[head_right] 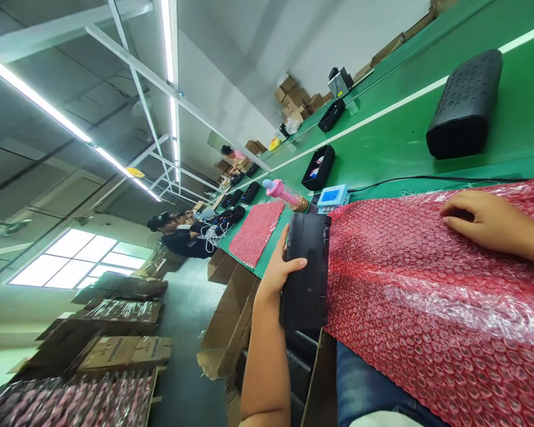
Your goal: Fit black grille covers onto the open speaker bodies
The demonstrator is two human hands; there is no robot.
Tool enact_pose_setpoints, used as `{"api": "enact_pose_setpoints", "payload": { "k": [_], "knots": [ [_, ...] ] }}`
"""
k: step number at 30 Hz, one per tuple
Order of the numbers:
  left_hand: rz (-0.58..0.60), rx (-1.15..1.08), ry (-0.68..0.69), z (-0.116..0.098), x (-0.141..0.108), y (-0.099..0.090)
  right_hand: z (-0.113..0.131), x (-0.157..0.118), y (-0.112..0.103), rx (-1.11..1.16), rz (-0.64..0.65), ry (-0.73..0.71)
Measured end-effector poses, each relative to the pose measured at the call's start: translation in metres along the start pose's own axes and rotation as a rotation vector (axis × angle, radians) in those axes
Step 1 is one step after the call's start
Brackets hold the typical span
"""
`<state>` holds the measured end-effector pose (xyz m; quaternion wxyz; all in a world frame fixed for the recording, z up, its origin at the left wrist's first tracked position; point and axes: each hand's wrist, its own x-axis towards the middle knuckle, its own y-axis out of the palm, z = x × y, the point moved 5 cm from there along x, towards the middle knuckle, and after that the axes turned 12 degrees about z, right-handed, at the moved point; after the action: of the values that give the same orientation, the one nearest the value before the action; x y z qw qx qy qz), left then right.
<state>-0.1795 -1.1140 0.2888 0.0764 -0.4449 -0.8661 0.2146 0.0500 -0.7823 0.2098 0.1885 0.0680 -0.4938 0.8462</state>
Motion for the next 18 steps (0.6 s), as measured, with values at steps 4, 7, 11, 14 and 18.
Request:
{"api": "enact_pose_setpoints", "payload": {
  "k": [4, 7, 11, 14, 18],
  "knots": [
    [-0.073, -0.110, 0.047, 0.006, -0.019, -0.006, -0.017, -0.002, 0.008, -0.034, -0.028, -0.018],
    [-0.110, -0.093, 0.054, 0.006, -0.033, -0.015, -0.028, -0.003, 0.013, -0.046, -0.040, -0.019],
    [-0.272, 0.304, -0.021, -0.001, -0.041, -0.045, -0.025, -0.002, 0.011, -0.052, 0.008, 0.017],
    [-0.283, 0.527, -0.135, 0.000, -0.028, -0.067, -0.021, -0.001, 0.009, -0.050, 0.027, 0.047],
    [-0.181, 0.692, -0.222, 0.008, 0.000, -0.076, -0.022, -0.002, 0.011, -0.043, 0.022, 0.038]
  ]
}}
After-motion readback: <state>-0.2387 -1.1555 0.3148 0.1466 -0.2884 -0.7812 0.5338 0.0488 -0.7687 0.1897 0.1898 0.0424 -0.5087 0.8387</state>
